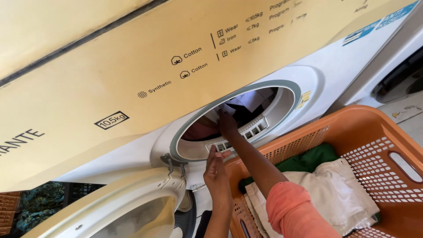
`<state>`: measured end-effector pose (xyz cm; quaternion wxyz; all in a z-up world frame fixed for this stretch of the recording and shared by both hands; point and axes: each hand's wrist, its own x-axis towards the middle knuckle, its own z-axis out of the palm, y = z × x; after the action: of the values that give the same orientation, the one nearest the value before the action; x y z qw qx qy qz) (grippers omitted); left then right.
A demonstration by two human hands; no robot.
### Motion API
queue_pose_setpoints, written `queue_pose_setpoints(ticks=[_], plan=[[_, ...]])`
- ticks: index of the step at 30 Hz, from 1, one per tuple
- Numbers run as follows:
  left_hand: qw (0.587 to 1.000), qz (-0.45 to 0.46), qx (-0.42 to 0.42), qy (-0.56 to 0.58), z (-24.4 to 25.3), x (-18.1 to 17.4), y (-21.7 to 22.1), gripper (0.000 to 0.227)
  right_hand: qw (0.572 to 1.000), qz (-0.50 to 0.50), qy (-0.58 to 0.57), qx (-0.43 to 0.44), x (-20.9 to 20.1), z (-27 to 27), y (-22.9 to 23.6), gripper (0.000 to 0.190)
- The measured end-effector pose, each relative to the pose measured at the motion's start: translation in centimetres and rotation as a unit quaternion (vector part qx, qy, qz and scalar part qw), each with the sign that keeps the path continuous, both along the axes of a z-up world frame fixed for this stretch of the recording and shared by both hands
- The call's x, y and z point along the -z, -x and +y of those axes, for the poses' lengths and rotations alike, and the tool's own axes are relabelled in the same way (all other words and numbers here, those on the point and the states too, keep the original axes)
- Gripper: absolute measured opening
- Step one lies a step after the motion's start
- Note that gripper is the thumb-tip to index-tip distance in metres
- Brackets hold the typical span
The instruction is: Unloading wet clothes from a washing machine into a laundry basket
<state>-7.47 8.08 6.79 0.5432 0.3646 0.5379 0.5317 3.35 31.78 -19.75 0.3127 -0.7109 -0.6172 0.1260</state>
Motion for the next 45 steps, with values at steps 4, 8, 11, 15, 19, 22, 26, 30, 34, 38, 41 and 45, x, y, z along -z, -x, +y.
queue_pose_setpoints(ticks=[4,8,11,15,19,22,26,30,34,38,41,45], plan=[[0.999,0.049,-0.009,-0.004,0.1,0.3,0.0,0.026,0.989,-0.092,-0.115,0.002,1.7,0.4,-0.6,0.033],[0.997,0.047,-0.002,-0.065,0.2,2.2,0.4,0.012,0.986,-0.109,-0.125,-0.003,-0.4,-1.0,-0.8,0.04],[0.998,-0.016,-0.006,-0.063,0.5,2.8,0.6,0.036,0.985,-0.074,-0.153,-0.021,-3.3,-2.9,-1.6,0.039],[0.996,-0.083,-0.016,0.023,0.3,1.5,0.3,0.042,0.996,0.079,-0.019,-0.038,-12.1,-7.6,-1.7,0.044],[0.997,-0.065,-0.004,0.047,-0.1,-1.1,-0.4,0.04,0.989,0.123,-0.019,-0.083,-17.0,-13.0,-2.0,0.032],[0.996,-0.054,-0.022,0.072,0.0,-2.2,-0.6,0.049,0.973,0.171,-0.063,-0.144,-20.5,-18.1,-1.7,0.012],[0.995,-0.035,-0.016,0.094,0.5,-3.3,-0.5,0.067,0.959,0.186,-0.095,-0.194,-24.2,-23.6,-1.5,0.011],[0.986,0.003,0.019,0.163,0.6,-3.6,-0.6,0.073,0.952,0.088,-0.14,-0.258,-22.3,-27.7,-0.9,0.004],[0.991,-0.031,0.004,0.128,0.3,0.0,-0.8,0.037,0.934,0.157,-0.145,-0.286,-26.2,-31.5,-1.5,0.009],[0.978,0.043,0.067,0.193,-1.8,-1.7,-1.3,0.041,0.926,0.374,-0.039,-0.019,-23.7,-31.3,-4.2,0.033],[0.965,-0.014,0.154,0.211,-3.5,-0.1,-3.0,0.042,0.857,0.506,0.017,0.101,-25.0,-30.6,-6.5,0.045],[0.886,-0.116,0.406,0.191,-7.6,1.4,-5.5,0.049,0.854,0.501,0.011,0.137,-25.9,-31.8,-6.9,0.045]])
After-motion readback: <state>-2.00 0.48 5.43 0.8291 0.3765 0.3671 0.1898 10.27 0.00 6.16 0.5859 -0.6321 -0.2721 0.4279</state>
